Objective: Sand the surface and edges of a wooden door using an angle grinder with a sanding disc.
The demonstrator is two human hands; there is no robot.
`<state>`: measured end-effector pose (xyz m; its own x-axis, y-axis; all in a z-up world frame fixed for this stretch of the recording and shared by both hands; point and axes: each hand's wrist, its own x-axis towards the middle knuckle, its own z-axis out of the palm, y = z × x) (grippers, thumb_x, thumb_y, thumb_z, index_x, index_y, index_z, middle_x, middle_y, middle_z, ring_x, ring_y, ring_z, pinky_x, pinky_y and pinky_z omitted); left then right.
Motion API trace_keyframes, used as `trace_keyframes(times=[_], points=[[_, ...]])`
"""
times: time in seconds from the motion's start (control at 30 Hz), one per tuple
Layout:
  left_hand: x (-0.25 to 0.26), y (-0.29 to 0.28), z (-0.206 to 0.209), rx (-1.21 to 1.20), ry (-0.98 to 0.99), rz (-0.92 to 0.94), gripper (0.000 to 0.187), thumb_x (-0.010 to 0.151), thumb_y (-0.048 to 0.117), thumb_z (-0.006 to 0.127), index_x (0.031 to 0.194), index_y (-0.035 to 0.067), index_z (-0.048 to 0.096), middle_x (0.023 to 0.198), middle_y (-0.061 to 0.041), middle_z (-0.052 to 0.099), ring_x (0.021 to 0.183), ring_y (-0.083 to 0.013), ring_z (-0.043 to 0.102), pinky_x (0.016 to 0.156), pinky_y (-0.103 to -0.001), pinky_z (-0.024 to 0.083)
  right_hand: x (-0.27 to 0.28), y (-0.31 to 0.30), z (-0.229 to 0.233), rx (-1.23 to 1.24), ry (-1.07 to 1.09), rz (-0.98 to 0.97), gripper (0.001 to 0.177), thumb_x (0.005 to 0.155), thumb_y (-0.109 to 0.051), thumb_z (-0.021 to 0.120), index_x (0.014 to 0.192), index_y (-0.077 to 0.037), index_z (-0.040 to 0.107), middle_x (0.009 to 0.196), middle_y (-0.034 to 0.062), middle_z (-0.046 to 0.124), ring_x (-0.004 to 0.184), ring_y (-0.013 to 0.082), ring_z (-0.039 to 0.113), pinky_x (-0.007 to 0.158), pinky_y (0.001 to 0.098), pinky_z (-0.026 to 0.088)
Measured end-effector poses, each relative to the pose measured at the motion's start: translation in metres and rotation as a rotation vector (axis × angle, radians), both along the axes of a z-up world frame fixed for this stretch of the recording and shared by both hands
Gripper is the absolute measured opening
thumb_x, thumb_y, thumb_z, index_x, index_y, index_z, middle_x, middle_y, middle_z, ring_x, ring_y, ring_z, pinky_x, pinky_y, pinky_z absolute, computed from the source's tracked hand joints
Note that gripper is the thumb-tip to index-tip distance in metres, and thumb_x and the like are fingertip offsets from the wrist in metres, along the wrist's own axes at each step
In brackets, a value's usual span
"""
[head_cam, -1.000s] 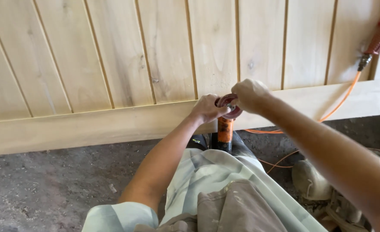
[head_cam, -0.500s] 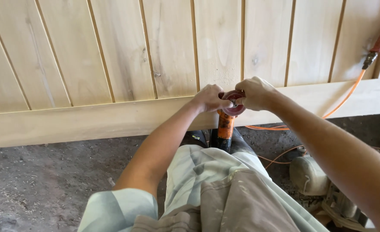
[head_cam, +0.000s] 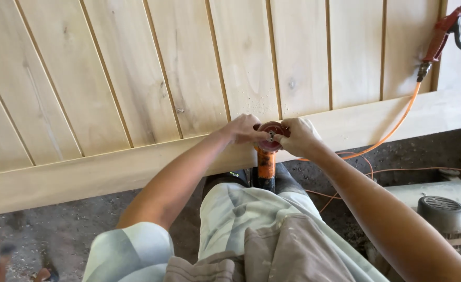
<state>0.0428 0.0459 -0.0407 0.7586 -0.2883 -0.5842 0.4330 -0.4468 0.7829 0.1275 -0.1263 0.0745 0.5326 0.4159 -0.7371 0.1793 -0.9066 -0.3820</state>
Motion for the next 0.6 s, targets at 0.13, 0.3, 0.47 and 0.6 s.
trace_keyframes(times=[0.13, 0.3, 0.47, 0.6], points=[[-0.022, -0.013, 0.009, -0.078, 0.054, 0.168, 0.058, 0.068, 0.058, 0.076, 0.097, 0.007, 0.078, 0.092, -0.013, 0.079, 0.084, -0.0225, 0.076, 0.074, -0.039, 0.059, 0.006, 0.017, 0.009, -0.071, 0.099, -0.006, 0.024, 0.088, -0.020, 0.076, 0.105, -0.002, 0.076, 0.085, 0.0140, 0.079, 0.073, 0.0214, 0.076, 0.073, 0.0370, 0.062], [-0.037, -0.022, 0.032, -0.040, -0.045, 0.390, 0.050, 0.076, 0.052, 0.075, 0.093, 0.006, 0.076, 0.096, -0.014, 0.070, 0.091, -0.0258, 0.069, 0.080, -0.043, 0.054, 0.023, 0.053, 0.020, -0.215, 0.007, 0.601, 0.021, 0.091, -0.019, 0.075, 0.106, -0.004, 0.074, 0.088, 0.0108, 0.078, 0.071, 0.0200, 0.073, 0.063, 0.0350, 0.061], [-0.053, -0.040, 0.031, -0.107, -0.124, 0.667, 0.049, 0.074, 0.045, 0.076, 0.096, 0.001, 0.073, 0.100, -0.014, 0.067, 0.091, -0.0269, 0.069, 0.082, -0.041, 0.055, 0.034, 0.074, -0.006, -0.185, -0.004, 0.979, 0.020, 0.090, -0.017, 0.076, 0.108, -0.008, 0.074, 0.090, 0.0113, 0.077, 0.073, 0.0182, 0.074, 0.063, 0.0339, 0.061], [-0.055, -0.047, 0.034, -0.117, -0.096, 0.752, 0.054, 0.073, 0.048, 0.075, 0.101, 0.002, 0.074, 0.103, -0.014, 0.070, 0.093, -0.0272, 0.072, 0.084, -0.040, 0.057, 0.026, 0.107, 0.031, -0.356, 0.123, 1.240, 0.040, 0.084, -0.036, 0.084, 0.106, -0.005, 0.073, 0.094, 0.0095, 0.077, 0.079, 0.0199, 0.075, 0.070, 0.0322, 0.063]])
